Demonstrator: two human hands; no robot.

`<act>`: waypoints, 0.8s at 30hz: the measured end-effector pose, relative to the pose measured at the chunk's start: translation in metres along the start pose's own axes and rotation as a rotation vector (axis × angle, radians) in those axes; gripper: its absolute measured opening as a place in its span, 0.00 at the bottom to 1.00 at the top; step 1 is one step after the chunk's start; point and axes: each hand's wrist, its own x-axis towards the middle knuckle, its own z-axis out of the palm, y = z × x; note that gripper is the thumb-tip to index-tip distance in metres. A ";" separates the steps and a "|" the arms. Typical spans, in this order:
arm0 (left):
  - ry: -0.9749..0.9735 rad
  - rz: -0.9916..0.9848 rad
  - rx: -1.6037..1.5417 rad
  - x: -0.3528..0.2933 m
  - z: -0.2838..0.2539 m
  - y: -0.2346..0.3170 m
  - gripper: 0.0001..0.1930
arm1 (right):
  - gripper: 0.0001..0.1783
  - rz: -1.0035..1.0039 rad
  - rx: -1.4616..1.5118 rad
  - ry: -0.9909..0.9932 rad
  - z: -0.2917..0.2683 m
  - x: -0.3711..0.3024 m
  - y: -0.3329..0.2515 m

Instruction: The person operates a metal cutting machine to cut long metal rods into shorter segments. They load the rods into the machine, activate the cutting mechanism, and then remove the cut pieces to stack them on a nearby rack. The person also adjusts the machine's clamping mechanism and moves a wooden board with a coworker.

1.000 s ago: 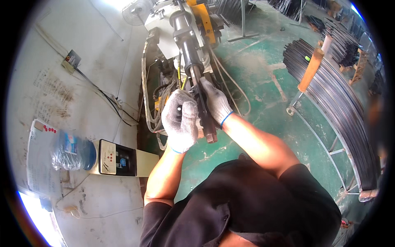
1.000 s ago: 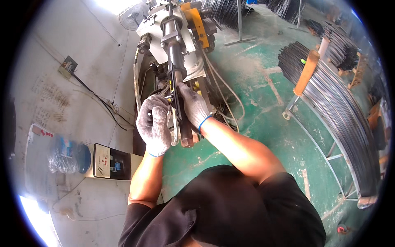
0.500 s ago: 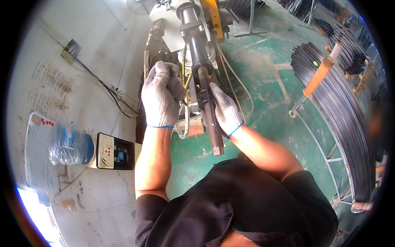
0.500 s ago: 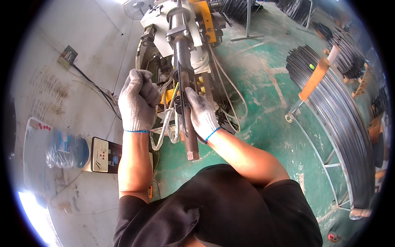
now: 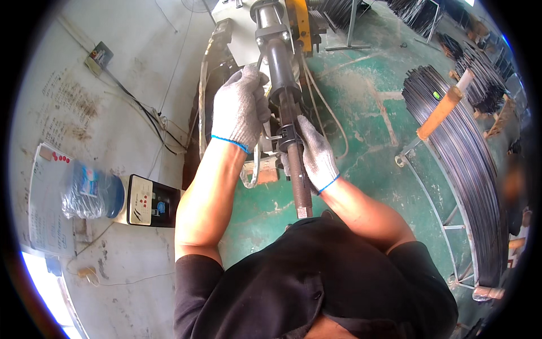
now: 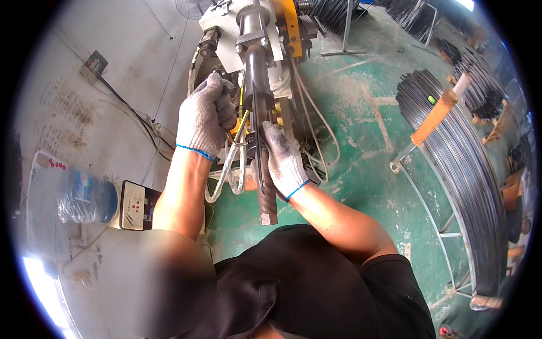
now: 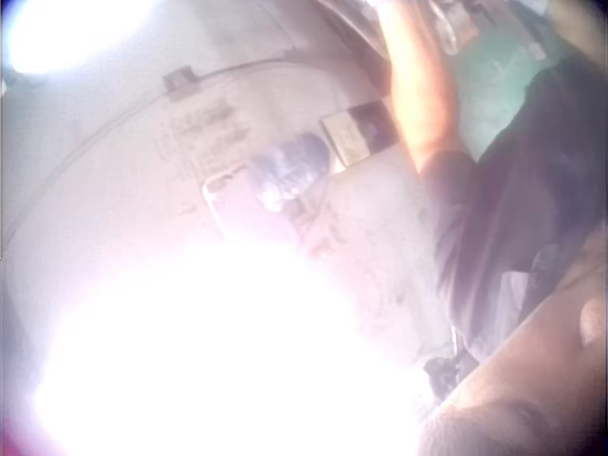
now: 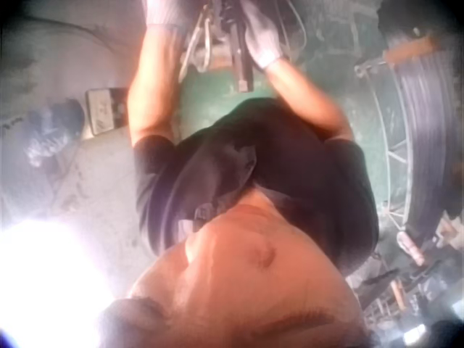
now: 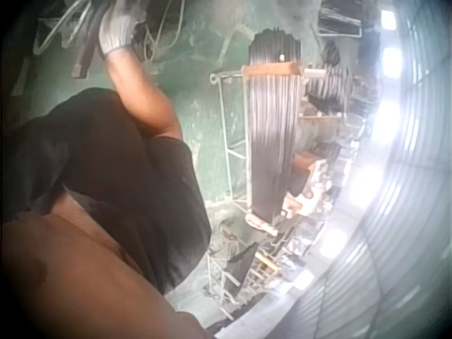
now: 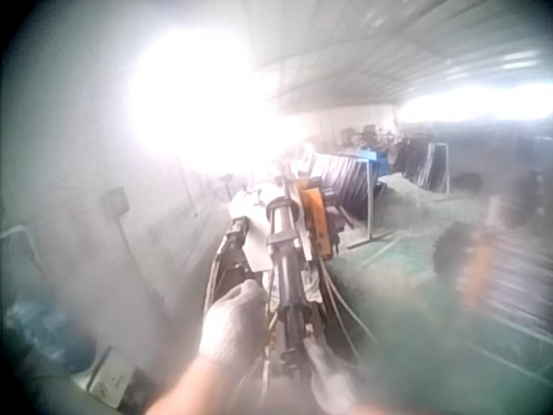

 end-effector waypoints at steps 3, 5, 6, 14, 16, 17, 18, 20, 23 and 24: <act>0.032 -0.006 0.077 0.002 0.006 0.000 0.16 | 0.23 -0.018 0.017 -0.001 0.004 -0.003 -0.001; 0.055 -0.015 0.118 0.003 0.012 0.001 0.15 | 0.24 -0.039 0.000 0.016 0.006 -0.003 -0.003; 0.053 -0.008 0.134 0.002 0.014 0.001 0.15 | 0.24 -0.050 -0.007 0.026 0.006 -0.004 -0.003; 0.082 -0.005 0.217 0.005 0.018 0.005 0.14 | 0.26 -0.017 0.006 -0.022 0.005 -0.007 -0.004; 0.102 0.008 0.235 0.006 0.020 0.004 0.15 | 0.27 -0.014 0.027 -0.023 0.004 -0.005 -0.003; 0.117 0.013 0.235 0.004 0.022 0.004 0.15 | 0.27 -0.009 0.032 -0.026 0.004 -0.004 -0.002; 0.131 0.017 0.234 0.003 0.023 0.004 0.15 | 0.28 -0.003 0.036 -0.028 0.002 -0.002 -0.001; 0.124 -0.010 0.205 0.002 0.023 0.006 0.15 | 0.31 0.006 0.086 -0.023 0.003 0.000 0.001; 0.081 0.005 0.154 0.001 0.024 0.009 0.15 | 0.40 0.158 0.301 -0.194 0.002 -0.004 -0.006; 0.060 0.010 0.136 0.000 0.025 0.006 0.15 | 0.41 0.196 0.431 -0.218 0.008 -0.011 -0.012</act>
